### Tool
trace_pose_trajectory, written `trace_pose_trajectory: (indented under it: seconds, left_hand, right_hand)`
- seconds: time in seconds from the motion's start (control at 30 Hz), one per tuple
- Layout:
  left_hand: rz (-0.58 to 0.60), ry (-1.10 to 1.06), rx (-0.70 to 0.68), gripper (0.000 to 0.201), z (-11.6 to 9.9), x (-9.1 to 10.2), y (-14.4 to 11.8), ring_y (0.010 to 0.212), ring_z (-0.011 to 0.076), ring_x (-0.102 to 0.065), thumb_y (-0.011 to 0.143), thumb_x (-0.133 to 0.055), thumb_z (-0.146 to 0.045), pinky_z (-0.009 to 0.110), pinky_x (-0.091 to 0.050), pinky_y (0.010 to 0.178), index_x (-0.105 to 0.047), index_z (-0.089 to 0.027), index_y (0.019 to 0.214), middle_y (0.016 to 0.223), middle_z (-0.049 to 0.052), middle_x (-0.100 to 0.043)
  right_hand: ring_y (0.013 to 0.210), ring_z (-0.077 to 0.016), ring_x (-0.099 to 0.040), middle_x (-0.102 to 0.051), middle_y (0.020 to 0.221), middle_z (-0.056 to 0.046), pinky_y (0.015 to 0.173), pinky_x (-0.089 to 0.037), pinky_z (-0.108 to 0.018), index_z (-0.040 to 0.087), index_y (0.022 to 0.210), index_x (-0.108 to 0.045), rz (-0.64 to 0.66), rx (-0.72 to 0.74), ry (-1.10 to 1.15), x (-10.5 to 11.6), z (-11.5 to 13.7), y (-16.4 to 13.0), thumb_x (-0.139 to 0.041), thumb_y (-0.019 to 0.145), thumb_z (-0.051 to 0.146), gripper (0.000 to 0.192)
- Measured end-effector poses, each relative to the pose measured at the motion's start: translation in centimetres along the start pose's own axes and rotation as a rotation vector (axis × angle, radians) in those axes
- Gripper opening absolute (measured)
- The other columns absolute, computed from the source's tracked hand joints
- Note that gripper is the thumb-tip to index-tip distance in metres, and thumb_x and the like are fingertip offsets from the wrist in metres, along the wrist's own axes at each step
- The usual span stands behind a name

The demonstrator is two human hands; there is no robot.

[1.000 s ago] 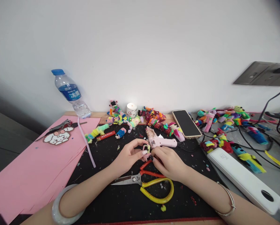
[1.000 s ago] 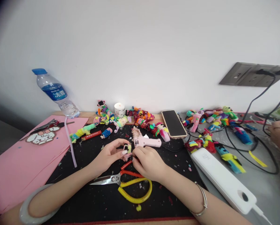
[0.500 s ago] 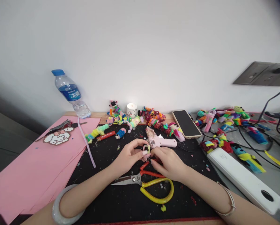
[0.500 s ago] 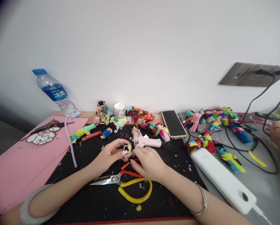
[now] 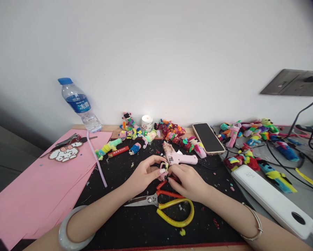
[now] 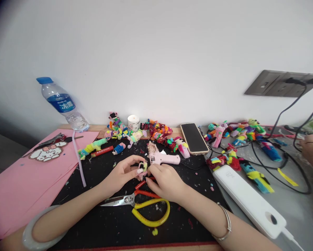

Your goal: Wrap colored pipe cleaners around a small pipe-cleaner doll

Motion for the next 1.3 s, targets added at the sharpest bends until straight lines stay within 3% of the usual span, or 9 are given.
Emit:
trace_pose_trajectory:
  seconds: [1.3]
  left_hand:
    - [-0.006, -0.019, 0.001, 0.029, -0.35, -0.19, -0.2, 0.072, 0.0127, -0.057, 0.076, -0.064, -0.029, 0.028, -0.047, 0.067, -0.054, -0.018, 0.101, 0.089, 0.001, -0.056]
  right_hand:
    - [0.058, -0.0136, -0.046, -0.053, 0.067, 0.001, 0.054, -0.033, -0.024, 0.018, 0.089, -0.05, -0.053, 0.018, 0.112, 0.71, 0.25, -0.01, -0.048, 0.078, 0.016, 0.011]
Point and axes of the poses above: each hand's wrist, its own y-axis towards the middle knuckle, its own x-axis out of the back of the hand, z = x × y, the point moved 9 cm from there along y, towards the middle knuckle
